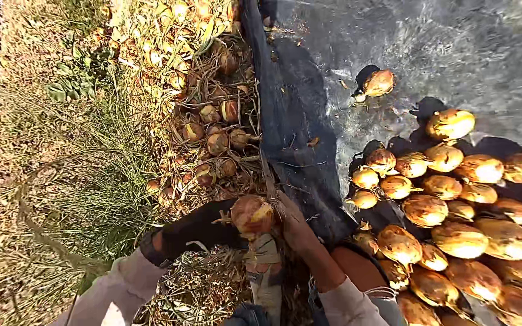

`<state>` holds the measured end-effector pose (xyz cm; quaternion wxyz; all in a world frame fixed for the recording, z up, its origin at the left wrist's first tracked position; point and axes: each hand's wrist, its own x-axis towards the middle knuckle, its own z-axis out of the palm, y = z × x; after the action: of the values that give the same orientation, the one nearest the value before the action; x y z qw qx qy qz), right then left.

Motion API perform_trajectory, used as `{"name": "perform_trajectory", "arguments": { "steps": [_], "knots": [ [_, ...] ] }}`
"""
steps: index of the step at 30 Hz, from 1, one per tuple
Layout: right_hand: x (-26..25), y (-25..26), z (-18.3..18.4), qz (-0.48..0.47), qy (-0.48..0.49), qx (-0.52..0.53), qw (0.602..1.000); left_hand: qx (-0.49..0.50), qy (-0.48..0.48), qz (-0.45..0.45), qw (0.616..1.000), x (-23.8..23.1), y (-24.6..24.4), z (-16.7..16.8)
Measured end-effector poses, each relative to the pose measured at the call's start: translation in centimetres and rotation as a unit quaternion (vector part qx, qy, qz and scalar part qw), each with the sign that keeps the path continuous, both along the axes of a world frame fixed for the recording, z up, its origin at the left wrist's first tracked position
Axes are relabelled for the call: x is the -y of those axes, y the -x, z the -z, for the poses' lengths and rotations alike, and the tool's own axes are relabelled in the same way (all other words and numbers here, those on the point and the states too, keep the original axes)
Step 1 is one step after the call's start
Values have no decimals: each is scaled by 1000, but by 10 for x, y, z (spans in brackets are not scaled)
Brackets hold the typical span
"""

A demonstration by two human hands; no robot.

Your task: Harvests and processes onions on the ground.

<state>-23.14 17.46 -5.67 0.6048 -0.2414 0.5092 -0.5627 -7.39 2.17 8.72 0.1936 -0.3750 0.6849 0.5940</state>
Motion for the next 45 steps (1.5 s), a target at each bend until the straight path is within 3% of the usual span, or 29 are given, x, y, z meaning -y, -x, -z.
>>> {"name": "perform_trajectory", "arguments": {
  "steps": [4,9,12,14,17,20,22,25,27,29,31,33,35,37,40,43,45],
  "knots": [
    [0,-1,-8,8,64,47,997,20,17,-21,999,2,-11,-1],
    [4,-5,-3,1,-8,127,992,-3,-47,-84,995,11,-16,12],
    [8,-5,1,-28,-19,108,994,-3,95,-9,995,38,-19,24],
    [11,-8,2,-60,-23,75,995,79,232,28,969,54,-4,15],
    [12,-11,2,-49,-40,65,996,42,386,78,918,65,11,7],
    [12,-10,15,-50,-114,31,992,-16,359,111,927,47,19,-5],
    [8,-12,13,-57,-113,18,992,-41,336,206,918,22,21,1],
    [5,-25,-6,48,-87,4,995,28,296,341,892,-8,25,21],
    [4,-25,-8,40,-72,-71,994,67,318,367,872,-5,28,28],
    [2,-19,-4,60,-52,-120,990,105,382,322,860,15,25,35],
    [-1,-3,0,137,-25,-127,982,202,422,241,851,52,12,54],
    [-2,16,8,248,-43,-105,962,326,394,152,846,79,-5,72],
    [-4,37,14,310,-74,-90,943,387,340,93,852,82,-25,97],
    [-5,42,18,312,-72,-105,942,402,269,58,873,69,-40,128],
    [1,23,21,226,-85,-140,960,400,227,-10,888,52,-51,173],
    [10,11,27,164,-96,-146,971,346,253,-82,900,48,-45,180],
    [12,10,30,139,-103,-125,977,237,226,-173,929,45,-48,173]
  ]
}}
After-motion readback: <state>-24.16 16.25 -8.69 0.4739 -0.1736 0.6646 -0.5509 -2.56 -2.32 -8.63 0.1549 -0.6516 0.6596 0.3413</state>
